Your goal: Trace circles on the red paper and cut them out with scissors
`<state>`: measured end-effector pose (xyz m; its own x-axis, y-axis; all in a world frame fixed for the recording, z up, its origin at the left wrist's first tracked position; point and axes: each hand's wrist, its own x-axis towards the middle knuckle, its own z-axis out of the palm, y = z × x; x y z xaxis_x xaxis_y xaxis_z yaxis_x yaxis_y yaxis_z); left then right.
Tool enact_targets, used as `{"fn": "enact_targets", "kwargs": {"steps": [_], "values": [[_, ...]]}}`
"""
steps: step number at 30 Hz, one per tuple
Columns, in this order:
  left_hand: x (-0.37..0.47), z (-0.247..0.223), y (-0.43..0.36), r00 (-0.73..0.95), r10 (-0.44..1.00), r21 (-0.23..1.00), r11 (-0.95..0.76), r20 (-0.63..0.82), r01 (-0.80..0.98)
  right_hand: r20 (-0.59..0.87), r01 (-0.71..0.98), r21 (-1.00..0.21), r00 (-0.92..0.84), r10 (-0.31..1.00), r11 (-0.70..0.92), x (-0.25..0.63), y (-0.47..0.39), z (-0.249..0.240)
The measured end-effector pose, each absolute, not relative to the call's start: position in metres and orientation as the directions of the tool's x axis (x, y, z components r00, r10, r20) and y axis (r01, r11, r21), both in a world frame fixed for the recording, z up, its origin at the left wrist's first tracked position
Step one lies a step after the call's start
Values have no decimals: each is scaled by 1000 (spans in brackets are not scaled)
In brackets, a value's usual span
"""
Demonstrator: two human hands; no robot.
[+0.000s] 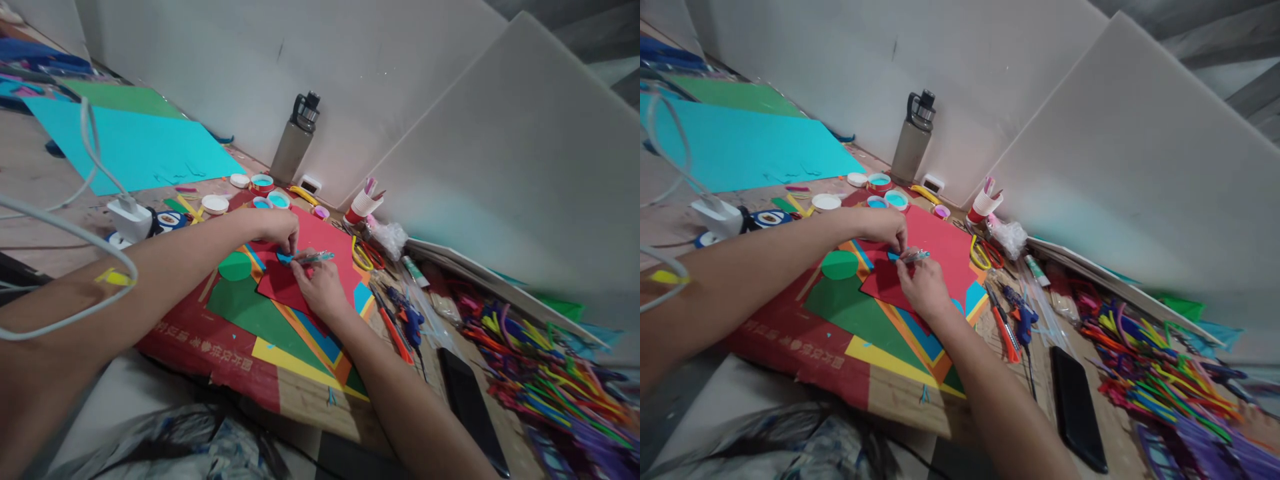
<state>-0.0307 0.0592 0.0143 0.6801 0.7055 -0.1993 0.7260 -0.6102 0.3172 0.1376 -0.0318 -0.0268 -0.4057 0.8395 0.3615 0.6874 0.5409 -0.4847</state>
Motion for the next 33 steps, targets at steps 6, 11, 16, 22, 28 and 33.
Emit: {"fn": "enact_targets", "kwargs": {"steps": [6, 11, 16, 22, 28, 33], "values": [[-31, 14, 60, 680, 706, 363, -592, -198, 720, 341, 674, -529, -388, 856, 517, 149, -30, -26], [-30, 16, 58, 648, 730, 325, -572, -216, 753, 310, 679, -562, -357, 881, 473, 156, -26, -27], [-29, 16, 61, 641, 737, 304, -573, -216, 761, 305, 679, -574, -340, 889, 457, 158, -23, -27], [-32, 10, 63, 686, 704, 286, -630, -184, 722, 317, 656, -611, -310, 896, 443, 163, -19, -26], [-25, 6, 54, 707, 694, 220, -675, -135, 704, 364, 585, -701, -197, 910, 407, 171, -11, -27], [-18, 10, 49, 661, 731, 158, -642, -169, 750, 383, 687, -616, -166, 909, 385, 170, -9, -27]]}}
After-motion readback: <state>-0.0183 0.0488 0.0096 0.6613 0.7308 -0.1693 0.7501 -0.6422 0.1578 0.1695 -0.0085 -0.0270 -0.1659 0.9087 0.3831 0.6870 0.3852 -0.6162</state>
